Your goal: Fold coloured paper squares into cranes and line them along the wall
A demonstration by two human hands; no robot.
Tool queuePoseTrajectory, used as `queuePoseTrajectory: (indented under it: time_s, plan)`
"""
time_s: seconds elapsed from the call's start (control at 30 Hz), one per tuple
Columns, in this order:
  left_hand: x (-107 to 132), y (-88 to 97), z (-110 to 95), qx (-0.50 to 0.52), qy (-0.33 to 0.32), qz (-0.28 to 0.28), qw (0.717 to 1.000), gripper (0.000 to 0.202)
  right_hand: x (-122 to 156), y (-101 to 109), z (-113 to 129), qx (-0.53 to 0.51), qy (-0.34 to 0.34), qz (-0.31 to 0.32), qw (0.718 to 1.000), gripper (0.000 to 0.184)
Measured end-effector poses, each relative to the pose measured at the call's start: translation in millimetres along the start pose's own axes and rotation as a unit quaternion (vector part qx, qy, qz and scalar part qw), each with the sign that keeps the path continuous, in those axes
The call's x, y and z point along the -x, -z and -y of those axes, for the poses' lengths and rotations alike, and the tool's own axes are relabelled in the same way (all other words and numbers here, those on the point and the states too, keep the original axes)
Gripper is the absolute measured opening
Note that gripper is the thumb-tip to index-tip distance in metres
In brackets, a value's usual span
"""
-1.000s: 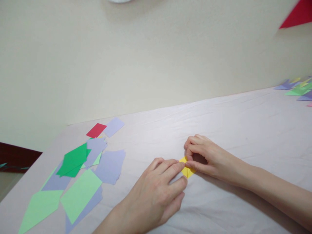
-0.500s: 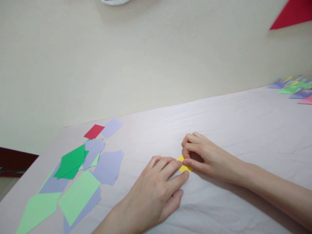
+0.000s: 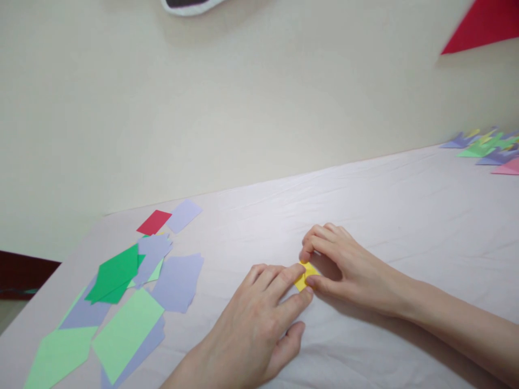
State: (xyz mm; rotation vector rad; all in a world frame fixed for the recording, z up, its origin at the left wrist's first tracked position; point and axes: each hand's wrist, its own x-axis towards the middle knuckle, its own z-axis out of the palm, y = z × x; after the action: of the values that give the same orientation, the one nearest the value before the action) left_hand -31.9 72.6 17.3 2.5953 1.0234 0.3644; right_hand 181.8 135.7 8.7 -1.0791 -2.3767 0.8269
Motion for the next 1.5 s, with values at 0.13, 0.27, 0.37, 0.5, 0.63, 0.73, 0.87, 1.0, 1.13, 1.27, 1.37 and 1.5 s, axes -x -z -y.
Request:
queuePoseTrajectory:
  time_s: [0.13,0.27,0.37,0.5,0.63,0.73,0.87,1.0,1.13,1.27,1.37,1.5]
  plan:
    - [0.4,-1.2,0.5,0.003,0.002,0.017,1.000,0.039,0.3,-2.9,2.7,0.008,-0.011,0.013,1.000,0.006]
    - [1.7,-0.4,-0.1,0.001,0.002,0.018,1.000,0.037,-1.2,-2.1,-0.6,-0.002,-0.009,0.015,1.000,0.013]
    - [1.6,0.7,-0.5,-0.001,0.004,0.012,1.000,0.037,-2.2,-2.2,-0.9,0.008,-0.007,0.013,1.000,0.012]
    - [0.1,1.7,-0.3,0.003,-0.002,0.013,1.000,0.037,-3.0,-3.5,0.0,0.020,-0.001,0.009,1.000,0.012]
    - [0.2,1.9,-0.7,0.002,-0.005,0.009,1.000,0.037,-2.3,-4.0,-2.3,0.011,0.006,0.001,1.000,0.013]
    - [1.1,1.9,-1.4,0.000,-0.005,0.003,1.000,0.037,-0.5,-3.3,-3.6,-0.010,-0.001,-0.014,1.000,0.018]
    - [1.1,1.3,-1.2,0.002,-0.003,0.010,1.000,0.037,2.2,-3.7,-0.7,-0.022,-0.020,-0.015,0.999,0.022]
    - [0.2,0.9,-0.3,0.003,-0.003,0.016,1.000,0.037,2.1,-5.1,0.4,-0.015,-0.028,-0.010,0.999,0.025]
    - [-0.2,1.9,-0.1,-0.002,0.001,0.015,1.000,0.036,0.2,-3.4,-5.2,-0.044,-0.028,-0.026,0.998,0.030]
    - [0.8,0.3,-4.3,-0.005,0.012,0.012,1.000,0.040,0.0,-0.3,-8.5,-0.087,-0.047,-0.045,0.994,0.032]
    - [2.2,-3.9,-10.0,-0.008,0.027,0.005,1.000,0.050,0.5,-1.2,-6.8,-0.085,-0.041,-0.052,0.994,0.029]
    - [3.2,-7.8,-15.0,0.010,0.043,0.002,0.999,0.043,1.0,-5.2,-3.5,-0.041,-0.025,-0.044,0.998,0.024]
